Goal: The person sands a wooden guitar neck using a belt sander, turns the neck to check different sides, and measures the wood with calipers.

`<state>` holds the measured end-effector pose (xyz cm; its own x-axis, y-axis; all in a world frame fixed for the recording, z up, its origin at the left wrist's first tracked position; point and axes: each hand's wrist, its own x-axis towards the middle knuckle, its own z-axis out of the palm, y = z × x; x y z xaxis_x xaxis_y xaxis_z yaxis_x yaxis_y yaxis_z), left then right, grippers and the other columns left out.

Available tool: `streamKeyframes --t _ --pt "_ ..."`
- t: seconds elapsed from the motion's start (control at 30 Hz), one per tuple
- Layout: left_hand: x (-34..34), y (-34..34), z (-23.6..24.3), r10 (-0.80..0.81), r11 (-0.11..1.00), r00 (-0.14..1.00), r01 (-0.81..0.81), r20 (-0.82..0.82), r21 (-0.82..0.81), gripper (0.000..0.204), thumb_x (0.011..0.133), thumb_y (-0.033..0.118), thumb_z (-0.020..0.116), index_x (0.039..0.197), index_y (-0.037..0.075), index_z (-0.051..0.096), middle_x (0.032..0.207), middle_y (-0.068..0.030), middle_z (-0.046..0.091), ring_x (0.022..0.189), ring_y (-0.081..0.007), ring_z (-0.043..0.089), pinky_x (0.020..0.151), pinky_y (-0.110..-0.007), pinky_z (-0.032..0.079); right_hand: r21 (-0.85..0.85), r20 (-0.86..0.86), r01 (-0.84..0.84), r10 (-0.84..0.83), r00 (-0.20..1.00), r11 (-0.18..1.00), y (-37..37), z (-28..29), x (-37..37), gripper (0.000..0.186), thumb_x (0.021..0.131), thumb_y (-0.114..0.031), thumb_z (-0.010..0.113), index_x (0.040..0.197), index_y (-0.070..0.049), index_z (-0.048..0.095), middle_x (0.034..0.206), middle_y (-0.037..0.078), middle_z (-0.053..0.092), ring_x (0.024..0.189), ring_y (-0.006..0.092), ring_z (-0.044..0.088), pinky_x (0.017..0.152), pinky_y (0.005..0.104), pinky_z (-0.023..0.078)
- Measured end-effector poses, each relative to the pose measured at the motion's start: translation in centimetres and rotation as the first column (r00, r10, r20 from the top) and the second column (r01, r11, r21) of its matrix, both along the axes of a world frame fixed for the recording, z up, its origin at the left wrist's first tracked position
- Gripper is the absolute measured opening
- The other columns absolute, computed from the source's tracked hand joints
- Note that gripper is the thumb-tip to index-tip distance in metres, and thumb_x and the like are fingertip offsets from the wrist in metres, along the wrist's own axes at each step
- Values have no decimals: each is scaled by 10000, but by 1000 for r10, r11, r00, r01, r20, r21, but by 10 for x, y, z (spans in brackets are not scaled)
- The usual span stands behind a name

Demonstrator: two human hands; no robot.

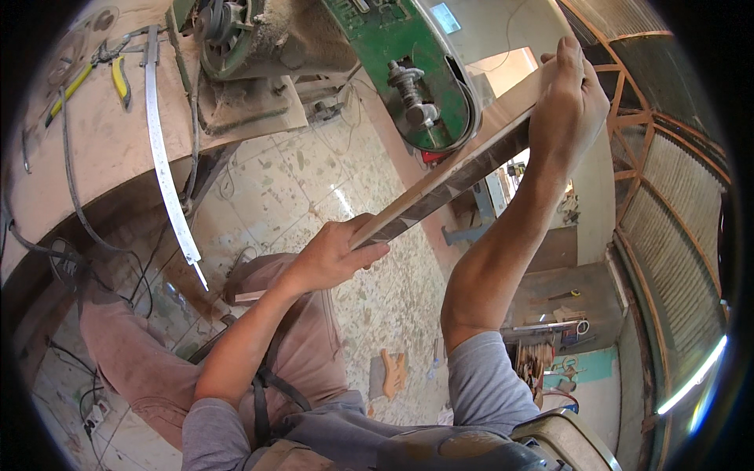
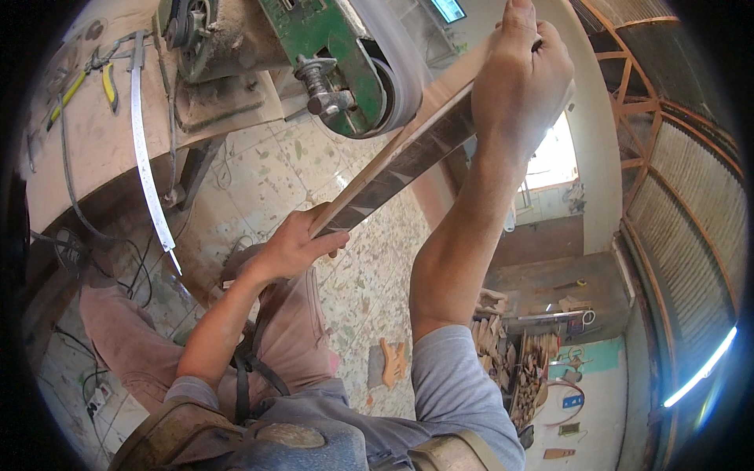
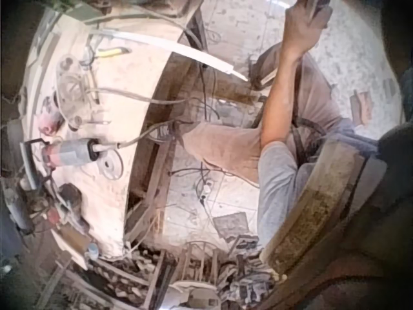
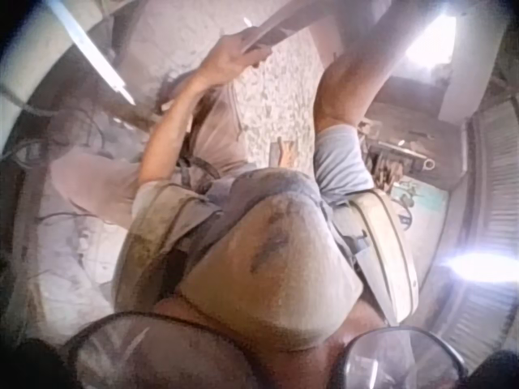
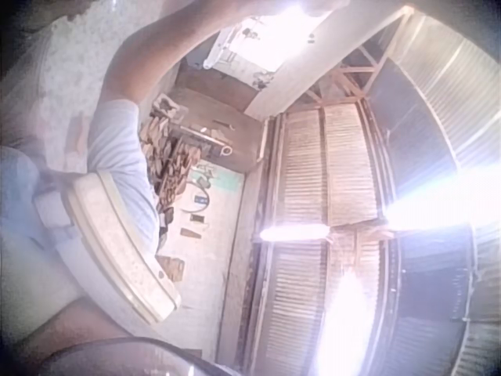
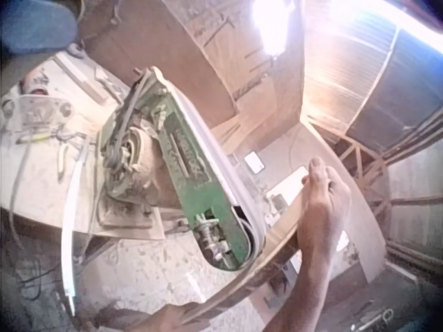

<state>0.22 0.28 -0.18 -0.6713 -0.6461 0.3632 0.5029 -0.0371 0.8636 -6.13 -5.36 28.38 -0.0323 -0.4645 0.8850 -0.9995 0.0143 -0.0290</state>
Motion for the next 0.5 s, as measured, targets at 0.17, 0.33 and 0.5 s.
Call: streamKeyframes --t 0.17,0.33,0.5 --pt "-4 2 -4 -65 997 996 66 -60 24 395 1004 336 672 1160 -26 653 769 -85 672 709 -142 650 689 -328 531 6 -32 42 -41 999 999 0 -1 9 562 1011 -486 544 1203 2 747 969 187 745 923 270 693 886 422 514" --pt "-7 4 -7 -162 978 978 176 -131 109 395 1009 325 679 1180 -30 653 811 -58 665 727 -122 643 694 -310 538 17 -136 246 -242 961 969 0 6 3 579 1009 -505 522 1285 -36 720 1110 236 744 1056 356 711 949 477 529" --pt "-9 3 -12 -245 951 949 275 -199 139 400 1009 298 689 1195 -51 627 848 -55 656 741 -121 633 693 -296 538 46 -143 351 -341 929 935 2 7 10 630 988 -542 522 1283 -20 714 1151 264 729 1127 390 696 966 503 536"
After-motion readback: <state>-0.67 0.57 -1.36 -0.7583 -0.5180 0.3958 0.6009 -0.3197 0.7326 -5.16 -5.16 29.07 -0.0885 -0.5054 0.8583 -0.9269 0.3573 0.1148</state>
